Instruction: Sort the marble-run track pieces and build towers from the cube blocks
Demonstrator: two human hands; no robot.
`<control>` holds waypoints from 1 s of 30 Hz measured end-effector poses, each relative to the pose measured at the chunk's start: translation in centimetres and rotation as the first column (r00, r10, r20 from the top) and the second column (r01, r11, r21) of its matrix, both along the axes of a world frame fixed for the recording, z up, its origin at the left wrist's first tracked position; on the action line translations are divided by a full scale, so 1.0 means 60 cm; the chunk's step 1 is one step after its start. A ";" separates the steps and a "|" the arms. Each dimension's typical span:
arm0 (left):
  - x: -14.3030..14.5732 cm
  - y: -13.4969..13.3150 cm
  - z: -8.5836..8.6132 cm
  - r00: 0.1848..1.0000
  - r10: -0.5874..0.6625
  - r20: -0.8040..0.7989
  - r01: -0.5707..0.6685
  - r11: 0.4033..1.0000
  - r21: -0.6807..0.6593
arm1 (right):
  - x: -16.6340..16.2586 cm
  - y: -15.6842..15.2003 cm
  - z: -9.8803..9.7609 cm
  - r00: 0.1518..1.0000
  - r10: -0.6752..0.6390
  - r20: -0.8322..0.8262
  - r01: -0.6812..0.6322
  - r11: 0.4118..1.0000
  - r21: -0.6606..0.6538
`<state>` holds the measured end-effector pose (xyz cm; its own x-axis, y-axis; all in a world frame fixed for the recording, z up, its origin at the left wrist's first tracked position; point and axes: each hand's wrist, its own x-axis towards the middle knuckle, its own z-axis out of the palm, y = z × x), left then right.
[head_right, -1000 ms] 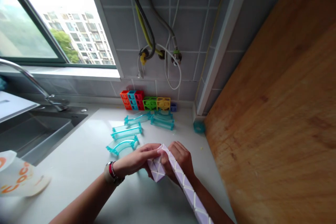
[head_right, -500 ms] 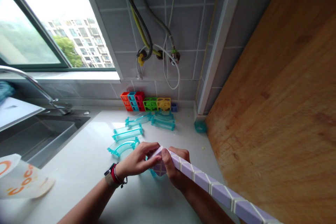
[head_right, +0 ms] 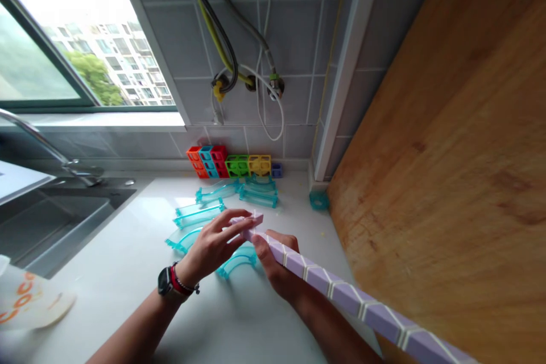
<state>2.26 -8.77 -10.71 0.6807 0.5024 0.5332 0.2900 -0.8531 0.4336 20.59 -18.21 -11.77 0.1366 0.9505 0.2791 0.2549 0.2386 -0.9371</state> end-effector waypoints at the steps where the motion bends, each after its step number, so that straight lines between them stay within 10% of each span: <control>1: 0.001 0.002 -0.003 0.999 0.007 0.051 -0.006 1.000 -0.016 | -0.002 0.002 -0.002 0.999 -0.009 0.034 0.008 0.999 0.032; 12: 0.016 0.008 -0.014 0.960 0.092 0.263 -0.013 0.958 -0.287 | -0.009 0.012 -0.023 0.965 -0.117 0.233 0.023 0.928 0.372; 20: 0.015 0.009 -0.015 0.924 0.159 0.348 0.034 0.871 -0.490 | -0.007 -0.001 0.006 0.969 -0.204 0.142 0.139 0.919 0.370; 30: 0.033 -0.005 -0.011 0.782 0.355 0.512 0.268 0.549 -0.792 | -0.017 0.000 -0.034 0.948 -0.249 0.198 0.125 0.864 0.488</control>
<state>4.26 -9.04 -11.39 0.3676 0.9211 0.1285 -0.2458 -0.0371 0.9686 19.57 -18.18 -13.80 0.1665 0.6649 0.7282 0.5452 0.5532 -0.6298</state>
